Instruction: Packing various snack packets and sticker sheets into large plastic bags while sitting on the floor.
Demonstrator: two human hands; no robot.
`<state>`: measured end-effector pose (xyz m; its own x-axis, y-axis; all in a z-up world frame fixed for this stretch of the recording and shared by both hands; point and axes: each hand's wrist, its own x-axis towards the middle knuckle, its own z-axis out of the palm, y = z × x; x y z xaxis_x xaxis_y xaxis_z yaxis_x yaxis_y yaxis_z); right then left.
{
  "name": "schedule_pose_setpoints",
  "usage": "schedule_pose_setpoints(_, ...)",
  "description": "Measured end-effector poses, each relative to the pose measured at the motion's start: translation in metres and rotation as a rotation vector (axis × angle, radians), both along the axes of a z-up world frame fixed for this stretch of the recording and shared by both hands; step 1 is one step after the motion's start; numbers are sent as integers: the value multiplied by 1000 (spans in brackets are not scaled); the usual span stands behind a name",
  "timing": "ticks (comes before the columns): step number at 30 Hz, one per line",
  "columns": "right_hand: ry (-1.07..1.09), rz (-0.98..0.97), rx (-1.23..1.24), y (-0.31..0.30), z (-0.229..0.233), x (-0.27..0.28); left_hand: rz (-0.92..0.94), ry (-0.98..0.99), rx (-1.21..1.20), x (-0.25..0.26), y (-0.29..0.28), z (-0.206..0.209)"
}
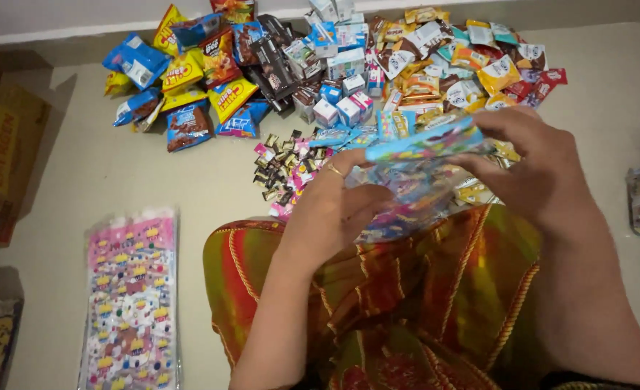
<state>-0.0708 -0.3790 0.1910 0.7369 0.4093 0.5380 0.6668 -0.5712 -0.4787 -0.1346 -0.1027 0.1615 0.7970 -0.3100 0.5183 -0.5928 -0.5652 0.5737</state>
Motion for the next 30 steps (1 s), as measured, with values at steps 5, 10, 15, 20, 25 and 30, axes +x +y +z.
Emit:
schedule_pose_setpoints(5, 48, 23, -263, -17, 0, 1, 11, 98, -186, -3, 1, 10)
schedule_pose_setpoints(10, 289, 86, -443, 1, 10, -3, -109, -33, -97, 2, -2, 12)
schedule_pose_setpoints(15, 412, 13, -432, -10, 13, -3, -76, -39, -106, 2, -2, 8)
schedule_pose_setpoints(20, 372, -49, -485, -15, 8, -6, -50, -136, -85, 3, -7, 15)
schedule_pose_setpoints(25, 113, 37, -282, -5, 18, -24, -15, -160, -15, 1, -6, 23)
schedule_pose_setpoints(30, 282, 159, 261, -24, -37, 2, 5, -89, -51, 4, -8, 15)
